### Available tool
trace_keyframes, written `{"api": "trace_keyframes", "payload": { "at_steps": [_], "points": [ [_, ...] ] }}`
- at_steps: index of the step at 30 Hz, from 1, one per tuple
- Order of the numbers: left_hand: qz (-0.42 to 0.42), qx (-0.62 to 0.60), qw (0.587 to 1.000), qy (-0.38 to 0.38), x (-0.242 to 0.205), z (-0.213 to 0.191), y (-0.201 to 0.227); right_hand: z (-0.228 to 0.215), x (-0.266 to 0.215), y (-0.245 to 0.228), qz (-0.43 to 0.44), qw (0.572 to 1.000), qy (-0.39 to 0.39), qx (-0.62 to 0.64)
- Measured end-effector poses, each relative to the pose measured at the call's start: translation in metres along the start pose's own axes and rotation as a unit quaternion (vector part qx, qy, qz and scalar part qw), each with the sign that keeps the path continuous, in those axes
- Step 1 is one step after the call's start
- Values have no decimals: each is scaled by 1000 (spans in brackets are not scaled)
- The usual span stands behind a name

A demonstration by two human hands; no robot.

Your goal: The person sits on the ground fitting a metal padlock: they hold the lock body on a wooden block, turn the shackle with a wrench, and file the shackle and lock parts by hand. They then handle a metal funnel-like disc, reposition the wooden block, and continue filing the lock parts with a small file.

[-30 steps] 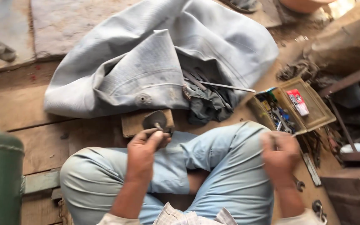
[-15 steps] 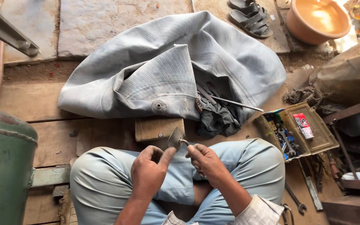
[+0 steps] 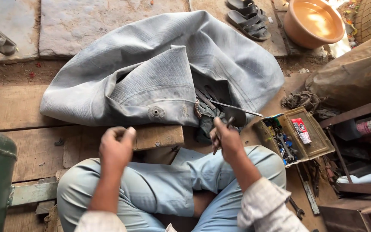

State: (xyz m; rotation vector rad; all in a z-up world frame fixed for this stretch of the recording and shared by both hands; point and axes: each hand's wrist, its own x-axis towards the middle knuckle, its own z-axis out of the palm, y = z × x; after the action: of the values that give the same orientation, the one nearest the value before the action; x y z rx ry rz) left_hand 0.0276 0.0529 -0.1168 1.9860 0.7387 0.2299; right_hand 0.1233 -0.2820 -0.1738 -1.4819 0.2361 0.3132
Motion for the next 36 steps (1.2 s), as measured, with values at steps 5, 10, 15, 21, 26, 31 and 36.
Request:
{"api": "trace_keyframes", "payload": {
  "at_steps": [5, 10, 15, 21, 26, 31, 36],
  "points": [
    [-86, 38, 995, -31, 55, 15, -6, 34, 17, 19, 78, 996, -5, -50],
    [-180, 114, 976, -43, 58, 15, 20, 73, 16, 80, 84, 991, -40, -101],
    [-141, 149, 978, -31, 77, 30, 12, 108, 18, 86, 10, 1000, -14, 12],
    [-105, 71, 991, -54, 82, 26, 14, 92, 42, 80, 64, 993, -31, 90],
    [-143, -77, 983, -88, 60, 21, 11, 53, 69, 64, 38, 997, -49, -51],
    [-171, -61, 974, -136, 54, 26, 8, 55, 49, 33, 56, 995, -80, -27],
    [-110, 47, 987, -106, 69, 44, 8, 86, 22, 61, 58, 997, -35, -44]
  ]
}}
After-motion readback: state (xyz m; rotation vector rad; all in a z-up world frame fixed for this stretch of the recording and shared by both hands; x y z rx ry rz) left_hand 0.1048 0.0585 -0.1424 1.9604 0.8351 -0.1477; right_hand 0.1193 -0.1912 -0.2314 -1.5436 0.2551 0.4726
